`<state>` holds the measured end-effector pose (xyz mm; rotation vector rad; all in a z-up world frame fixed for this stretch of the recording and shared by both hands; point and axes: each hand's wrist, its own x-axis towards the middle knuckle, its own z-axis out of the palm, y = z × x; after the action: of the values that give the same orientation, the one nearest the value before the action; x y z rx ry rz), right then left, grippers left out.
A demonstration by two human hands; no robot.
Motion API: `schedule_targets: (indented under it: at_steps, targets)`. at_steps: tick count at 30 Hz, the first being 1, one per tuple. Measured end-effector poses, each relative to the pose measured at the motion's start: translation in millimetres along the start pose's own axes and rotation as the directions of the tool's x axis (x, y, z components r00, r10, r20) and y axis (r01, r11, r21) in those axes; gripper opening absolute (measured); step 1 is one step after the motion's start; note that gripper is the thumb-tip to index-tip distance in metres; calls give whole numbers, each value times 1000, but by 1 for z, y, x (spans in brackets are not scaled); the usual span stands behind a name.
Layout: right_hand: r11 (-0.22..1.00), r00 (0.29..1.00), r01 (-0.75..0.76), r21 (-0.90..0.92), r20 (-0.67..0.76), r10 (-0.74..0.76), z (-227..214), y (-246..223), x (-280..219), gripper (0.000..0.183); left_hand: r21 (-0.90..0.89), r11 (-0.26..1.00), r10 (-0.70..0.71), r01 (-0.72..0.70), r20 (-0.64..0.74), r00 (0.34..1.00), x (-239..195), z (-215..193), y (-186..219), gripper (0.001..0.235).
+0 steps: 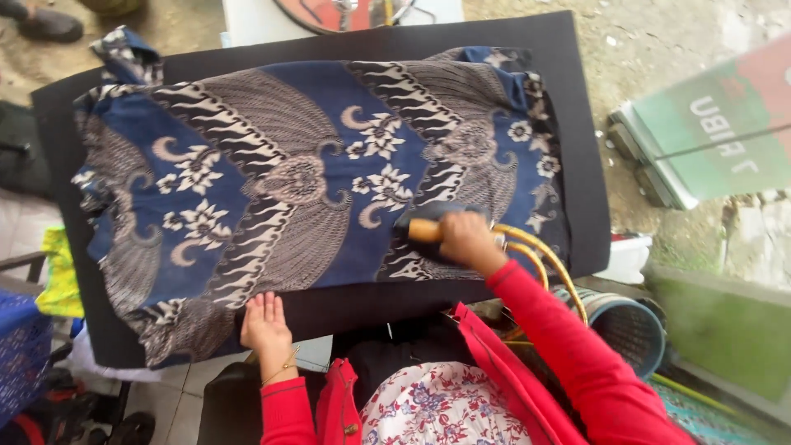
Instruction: The person irons a large patterned blue cloth on a black ironing board using a steam iron. They repeatedly smooth the fabric, lift and reposition sections to ensure even coverage, and continue ironing different areas of the cloth.
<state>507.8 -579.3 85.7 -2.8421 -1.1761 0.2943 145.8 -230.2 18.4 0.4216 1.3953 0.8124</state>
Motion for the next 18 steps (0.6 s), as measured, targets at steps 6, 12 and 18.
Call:
schedule_targets:
  at_steps: [6, 12, 18]
  targets:
    - [964, 886, -257, 67, 415, 207, -24, -21, -83, 22, 51, 999, -5, 12, -135, 991, -46, 31, 12, 31]
    - [795, 775, -605, 46, 262, 575, -44, 84, -48, 19, 174, 984, -38, 45, -46, 998, -90, 42, 6, 44]
    - [680, 694, -720, 138, 109, 712, -47, 227, -7, 37, 172, 985, -19, 29, -57, 998, -86, 45, 0, 32]
